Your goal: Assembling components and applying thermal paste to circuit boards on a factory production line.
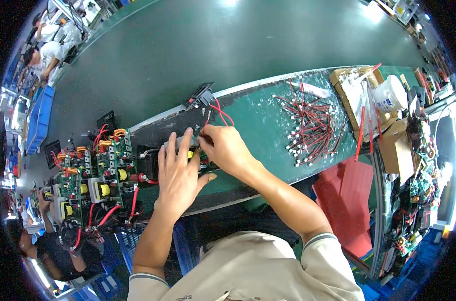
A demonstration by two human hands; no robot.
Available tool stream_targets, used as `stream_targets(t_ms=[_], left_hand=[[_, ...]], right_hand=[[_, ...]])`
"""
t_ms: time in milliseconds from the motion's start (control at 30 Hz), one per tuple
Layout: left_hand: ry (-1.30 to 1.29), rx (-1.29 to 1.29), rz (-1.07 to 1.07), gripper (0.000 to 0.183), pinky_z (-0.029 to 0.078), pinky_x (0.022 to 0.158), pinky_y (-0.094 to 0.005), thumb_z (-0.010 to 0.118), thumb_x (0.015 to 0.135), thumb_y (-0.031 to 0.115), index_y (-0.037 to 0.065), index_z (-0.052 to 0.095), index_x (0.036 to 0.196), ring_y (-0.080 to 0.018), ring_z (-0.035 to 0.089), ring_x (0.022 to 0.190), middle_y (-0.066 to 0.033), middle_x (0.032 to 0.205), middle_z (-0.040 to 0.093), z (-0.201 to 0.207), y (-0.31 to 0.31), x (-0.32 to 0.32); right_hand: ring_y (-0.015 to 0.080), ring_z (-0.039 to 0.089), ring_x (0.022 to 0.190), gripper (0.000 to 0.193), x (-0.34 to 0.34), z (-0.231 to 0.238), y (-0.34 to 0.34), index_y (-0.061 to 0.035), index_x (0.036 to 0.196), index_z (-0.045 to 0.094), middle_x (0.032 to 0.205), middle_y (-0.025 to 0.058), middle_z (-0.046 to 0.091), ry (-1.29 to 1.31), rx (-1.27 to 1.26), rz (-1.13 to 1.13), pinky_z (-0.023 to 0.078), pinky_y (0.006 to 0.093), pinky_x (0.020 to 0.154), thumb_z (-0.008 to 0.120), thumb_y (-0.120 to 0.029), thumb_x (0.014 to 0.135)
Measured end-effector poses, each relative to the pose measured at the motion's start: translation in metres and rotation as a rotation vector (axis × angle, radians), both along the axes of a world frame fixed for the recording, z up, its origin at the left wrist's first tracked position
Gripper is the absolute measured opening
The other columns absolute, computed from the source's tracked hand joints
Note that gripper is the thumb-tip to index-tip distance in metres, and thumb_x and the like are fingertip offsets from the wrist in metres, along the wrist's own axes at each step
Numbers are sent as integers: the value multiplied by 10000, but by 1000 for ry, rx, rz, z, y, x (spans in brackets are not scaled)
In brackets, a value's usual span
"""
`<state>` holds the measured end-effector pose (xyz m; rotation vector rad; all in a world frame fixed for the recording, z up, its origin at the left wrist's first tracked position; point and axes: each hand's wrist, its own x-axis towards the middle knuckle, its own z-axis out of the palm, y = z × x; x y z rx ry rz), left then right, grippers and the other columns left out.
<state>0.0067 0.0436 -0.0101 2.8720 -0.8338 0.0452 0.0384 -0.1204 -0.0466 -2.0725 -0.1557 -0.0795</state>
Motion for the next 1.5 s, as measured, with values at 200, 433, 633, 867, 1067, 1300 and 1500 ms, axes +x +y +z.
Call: stream_targets(t_ms=[200,433,633,867,1067,1300,1500], left_hand=[[22,-571,-7,487,424,1070,-457,806,762,139,41,660,1216,-378,520,1282,-179,1361,569,5,10,26],[457,-715,-1,451,509,883,-316,731,815,5,29,654,1258,-184,688,904,-97,955,740,27,-10,59],[565,-1143,3,267,475,677,-204,700,878,-10,1,700,1146,-51,597,759,-22,937,688,-12,-12,57],[663,-939,90,264,449,641,-220,703,881,10,-2,700,1144,-39,543,695,-10,896,672,2,-21,62],[512,-953,-41,183,460,653,-276,721,881,84,19,739,1051,-106,571,704,-37,828,655,3,-17,71],[565,-812,-442,128,507,808,-436,664,858,160,52,710,908,-328,649,906,-140,893,674,-15,-35,55],[497,-779,-435,157,515,822,-447,624,896,188,70,704,964,-349,645,907,-121,934,691,-20,-34,57]], right_hand=[[50,541,625,140,2,9,-7,29,944,678,670,49,627,38,206,-74,460,267,557,689,-108,918],[59,535,630,159,-20,37,-22,32,974,682,716,51,648,-34,135,-99,459,262,568,685,-121,932],[96,558,619,193,-21,25,-42,40,961,684,684,78,640,48,39,-177,472,288,579,669,-150,938],[158,594,613,206,-4,68,-44,41,902,695,680,136,643,71,-99,-43,485,325,601,682,-165,908],[200,591,605,199,17,89,-53,30,904,698,688,161,639,43,-286,88,485,356,605,684,-169,897],[294,716,913,351,92,106,46,-78,904,755,887,137,730,70,-1057,386,538,446,713,736,-421,832],[264,735,875,215,141,55,76,-121,894,770,946,87,756,154,-1443,410,555,429,650,726,-321,830]])
